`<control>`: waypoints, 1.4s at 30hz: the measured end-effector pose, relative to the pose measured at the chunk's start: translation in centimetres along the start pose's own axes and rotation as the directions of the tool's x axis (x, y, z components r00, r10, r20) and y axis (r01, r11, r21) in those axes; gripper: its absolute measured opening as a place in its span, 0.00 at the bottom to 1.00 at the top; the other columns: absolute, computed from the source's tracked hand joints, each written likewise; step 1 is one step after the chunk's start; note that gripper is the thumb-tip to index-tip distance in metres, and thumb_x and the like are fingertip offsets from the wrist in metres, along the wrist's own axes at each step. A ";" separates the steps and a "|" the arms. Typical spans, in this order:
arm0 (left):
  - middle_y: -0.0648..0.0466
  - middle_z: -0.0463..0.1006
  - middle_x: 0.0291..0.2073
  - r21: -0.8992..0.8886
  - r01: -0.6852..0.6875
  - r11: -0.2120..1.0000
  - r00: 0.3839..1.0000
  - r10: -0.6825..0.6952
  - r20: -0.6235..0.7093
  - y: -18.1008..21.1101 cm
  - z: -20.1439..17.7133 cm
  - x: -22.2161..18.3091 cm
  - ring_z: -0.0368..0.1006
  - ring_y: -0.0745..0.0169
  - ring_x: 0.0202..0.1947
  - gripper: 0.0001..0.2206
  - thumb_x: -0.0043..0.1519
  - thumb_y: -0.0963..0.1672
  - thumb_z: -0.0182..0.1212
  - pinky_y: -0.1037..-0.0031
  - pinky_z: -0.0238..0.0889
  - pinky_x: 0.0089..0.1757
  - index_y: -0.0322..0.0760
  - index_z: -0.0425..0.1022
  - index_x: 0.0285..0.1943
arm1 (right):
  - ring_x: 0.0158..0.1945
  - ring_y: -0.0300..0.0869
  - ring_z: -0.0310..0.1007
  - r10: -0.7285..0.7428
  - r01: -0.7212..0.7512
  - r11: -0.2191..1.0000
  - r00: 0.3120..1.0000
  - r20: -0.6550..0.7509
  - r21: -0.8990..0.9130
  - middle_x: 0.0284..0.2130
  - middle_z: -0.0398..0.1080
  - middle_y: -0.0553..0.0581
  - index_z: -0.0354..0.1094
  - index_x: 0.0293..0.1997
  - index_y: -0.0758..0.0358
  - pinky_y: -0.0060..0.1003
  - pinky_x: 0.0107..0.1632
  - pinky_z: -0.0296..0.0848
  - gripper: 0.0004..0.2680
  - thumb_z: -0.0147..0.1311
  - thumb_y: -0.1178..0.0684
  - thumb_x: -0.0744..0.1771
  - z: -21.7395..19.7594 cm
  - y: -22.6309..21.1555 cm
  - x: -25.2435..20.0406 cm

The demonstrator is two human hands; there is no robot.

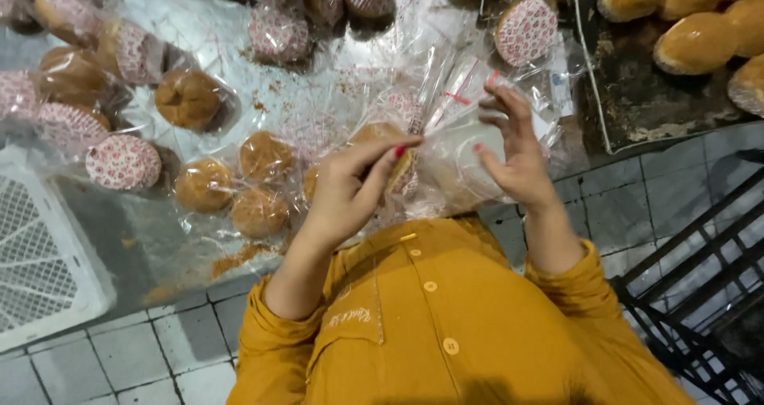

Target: The person is individually wrapping buns in clear plastic bags at a bakery production area.

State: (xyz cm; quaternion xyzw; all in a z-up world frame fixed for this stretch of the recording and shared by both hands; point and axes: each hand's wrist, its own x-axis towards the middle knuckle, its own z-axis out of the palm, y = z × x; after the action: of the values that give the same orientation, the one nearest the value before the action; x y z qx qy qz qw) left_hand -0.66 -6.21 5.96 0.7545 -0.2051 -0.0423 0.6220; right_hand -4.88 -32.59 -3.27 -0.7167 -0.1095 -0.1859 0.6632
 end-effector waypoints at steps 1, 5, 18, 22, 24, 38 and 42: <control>0.51 0.81 0.25 -0.098 0.017 0.995 0.995 -0.008 0.095 0.9 -0.2 0.2 0.75 0.64 0.17 0.10 0.68 0.42 0.56 0.77 0.70 0.24 0.42 0.82 0.53 | 0.61 0.62 0.59 0.097 -0.070 0.985 0.979 0.178 -0.155 0.64 0.52 0.71 0.45 0.74 0.67 0.57 0.62 0.64 0.30 0.61 0.62 0.64 0.6 -1.4 0.7; 0.51 0.78 0.22 -0.376 0.129 0.918 0.935 0.014 0.355 2.8 -0.4 1.1 0.74 0.68 0.15 0.10 0.69 0.42 0.53 0.81 0.69 0.21 0.40 0.81 0.53 | 0.70 0.76 0.50 0.025 0.077 0.984 0.835 0.550 -0.161 0.71 0.39 0.79 0.38 0.78 0.52 0.67 0.66 0.60 0.43 0.75 0.50 0.59 3.0 -2.0 1.8; 0.55 0.81 0.34 0.526 -0.577 0.625 0.769 0.632 0.093 4.8 -2.9 1.3 0.74 0.53 0.36 0.07 0.54 0.45 0.77 0.66 0.71 0.39 0.52 0.87 0.40 | 0.65 0.62 0.66 -0.170 -0.023 0.915 0.883 0.437 0.402 0.63 0.61 0.79 0.31 0.78 0.65 0.61 0.66 0.64 0.49 0.77 0.51 0.56 7.1 -7.0 0.3; 0.55 0.82 0.35 0.533 -0.650 0.542 0.703 0.694 0.152 5.4 -2.3 1.7 0.74 0.54 0.34 0.05 0.59 0.44 0.73 0.66 0.70 0.36 0.43 0.84 0.41 | 0.56 0.71 0.71 -0.194 0.018 0.943 0.842 0.503 0.332 0.55 0.65 0.81 0.24 0.78 0.58 0.65 0.57 0.72 0.53 0.78 0.52 0.54 6.1 -8.5 0.0; 0.53 0.81 0.35 0.536 -0.665 0.520 0.681 0.716 0.150 5.8 -1.8 1.8 0.74 0.53 0.34 0.05 0.60 0.44 0.72 0.66 0.70 0.36 0.41 0.84 0.40 | 0.54 0.71 0.72 -0.172 0.035 0.964 0.839 0.517 0.264 0.53 0.67 0.81 0.24 0.78 0.57 0.64 0.54 0.73 0.52 0.78 0.50 0.55 5.7 -10.4 0.7; 0.45 0.79 0.50 -0.256 0.011 -0.967 0.764 0.173 -0.622 -5.2 -15.6 -6.4 0.74 0.54 0.44 0.14 0.65 0.44 0.65 0.70 0.68 0.37 0.33 0.79 0.58 | 0.59 0.54 0.70 0.314 -0.331 0.894 0.944 0.103 0.301 0.53 0.69 0.66 0.21 0.80 0.52 0.46 0.63 0.72 0.53 0.72 0.66 0.54 5.2 -8.2 -2.0; 0.34 0.75 0.55 0.861 0.505 -0.059 0.847 -0.159 -0.508 -5.7 -11.8 -6.9 0.71 0.29 0.51 0.25 0.55 0.39 0.72 0.44 0.68 0.42 0.23 0.74 0.62 | 0.60 0.52 0.71 0.312 -0.325 0.889 0.945 0.095 0.322 0.53 0.69 0.65 0.22 0.80 0.53 0.42 0.63 0.72 0.53 0.72 0.65 0.55 5.3 -5.7 -2.0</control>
State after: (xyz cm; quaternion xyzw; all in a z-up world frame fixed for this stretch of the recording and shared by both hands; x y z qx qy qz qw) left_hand -1.71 8.00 1.86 0.9904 0.0971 0.0540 -0.0818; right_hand -8.30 -26.65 0.82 -0.6059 -0.0340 -0.0388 0.7938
